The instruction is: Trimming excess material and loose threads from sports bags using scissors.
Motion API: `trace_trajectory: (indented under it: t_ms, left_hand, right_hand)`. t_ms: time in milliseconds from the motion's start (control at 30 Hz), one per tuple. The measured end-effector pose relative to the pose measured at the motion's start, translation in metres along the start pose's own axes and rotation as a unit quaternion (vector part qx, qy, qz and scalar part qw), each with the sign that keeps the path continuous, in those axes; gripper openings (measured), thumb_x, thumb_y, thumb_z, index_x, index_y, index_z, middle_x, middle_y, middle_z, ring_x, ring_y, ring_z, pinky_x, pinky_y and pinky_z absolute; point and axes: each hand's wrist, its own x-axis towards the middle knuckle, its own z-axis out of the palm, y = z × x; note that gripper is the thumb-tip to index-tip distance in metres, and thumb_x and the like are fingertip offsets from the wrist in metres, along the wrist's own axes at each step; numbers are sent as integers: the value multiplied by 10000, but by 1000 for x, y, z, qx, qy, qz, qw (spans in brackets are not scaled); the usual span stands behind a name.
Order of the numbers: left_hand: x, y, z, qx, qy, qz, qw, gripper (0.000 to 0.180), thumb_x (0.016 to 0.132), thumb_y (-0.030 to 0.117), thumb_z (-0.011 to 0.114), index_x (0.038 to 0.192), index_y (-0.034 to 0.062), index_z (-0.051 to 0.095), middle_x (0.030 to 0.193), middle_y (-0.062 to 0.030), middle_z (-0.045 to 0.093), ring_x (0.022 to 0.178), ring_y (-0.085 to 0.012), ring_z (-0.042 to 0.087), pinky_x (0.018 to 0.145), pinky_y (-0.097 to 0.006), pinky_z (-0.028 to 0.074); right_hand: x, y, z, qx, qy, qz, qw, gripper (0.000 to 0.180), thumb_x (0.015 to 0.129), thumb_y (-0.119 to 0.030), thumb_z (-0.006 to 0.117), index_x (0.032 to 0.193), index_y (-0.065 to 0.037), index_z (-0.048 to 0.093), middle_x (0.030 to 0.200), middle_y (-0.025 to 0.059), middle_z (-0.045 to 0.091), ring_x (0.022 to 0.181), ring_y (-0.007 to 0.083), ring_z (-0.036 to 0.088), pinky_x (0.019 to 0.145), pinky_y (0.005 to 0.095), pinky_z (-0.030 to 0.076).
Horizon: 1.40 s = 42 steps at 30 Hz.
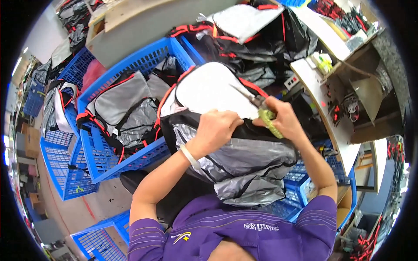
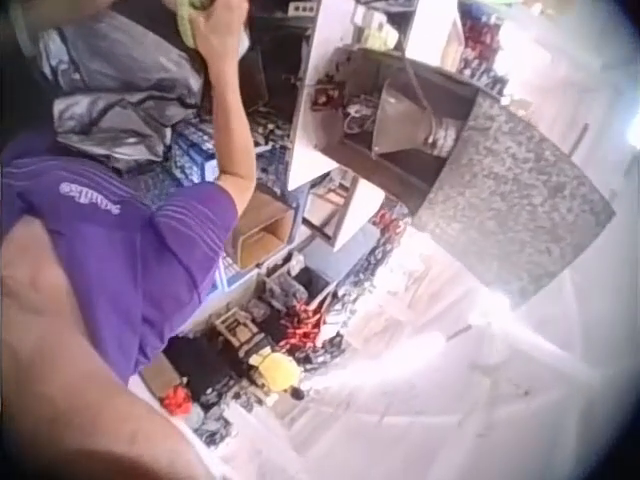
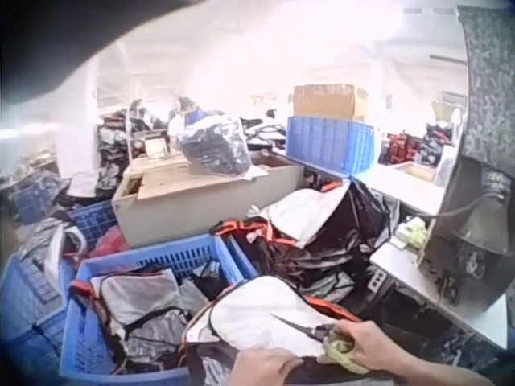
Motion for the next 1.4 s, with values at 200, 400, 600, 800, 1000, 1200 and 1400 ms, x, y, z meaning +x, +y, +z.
trace_trajectory:
  t_ms: [200,400,600,800,1000,1200,1400]
  left_hand:
    - [3,-2,-6,136,71,113,982,198,711,104,755,815,69,591,675,-47,577,634,-221,564,677,-344,423]
    - [4,-4,0,142,77,110,981,217,701,92,759,838,67,593,685,-45,540,645,-217,544,689,-343,406]
    - [6,-7,6,124,74,96,985,224,701,78,757,858,60,599,683,-43,528,650,-210,545,677,-334,401]
    - [10,-9,7,107,78,99,986,233,691,78,765,863,52,610,702,-51,537,669,-210,552,669,-331,404]
    - [-8,-47,-40,52,-30,-2,998,236,680,197,786,803,55,643,767,-68,618,722,-232,581,659,-340,431]
    - [-38,-118,-91,-42,-99,-150,983,148,717,132,740,805,34,673,677,-68,591,639,-176,544,637,-272,393]
    - [-5,-18,-108,-115,-50,-151,980,180,730,120,753,845,-5,693,522,-22,539,477,-76,387,573,-241,345]
  right_hand:
    - [-6,40,-34,-143,-55,-72,986,696,596,-484,827,994,0,523,948,146,541,914,314,578,769,385,471]
    - [-7,55,-35,-157,-152,-124,968,691,635,-576,755,928,-1,508,921,144,536,934,333,549,778,411,456]
    - [-14,55,-36,-155,-146,-104,972,644,632,-584,752,842,-17,529,793,111,568,750,322,583,613,393,448]
    - [-21,65,-28,-80,-131,-96,984,595,632,-500,794,712,8,495,647,139,489,626,332,536,549,382,411]
    - [-30,88,-35,21,-72,43,996,608,661,-540,775,779,-10,500,627,58,410,582,176,440,541,305,374]
    - [-8,22,-32,185,-93,123,971,375,700,-231,797,837,-52,497,751,12,531,703,103,500,618,252,408]
    - [-1,-11,-20,81,-99,43,991,333,728,-102,786,896,-28,508,762,39,631,711,139,616,649,283,469]
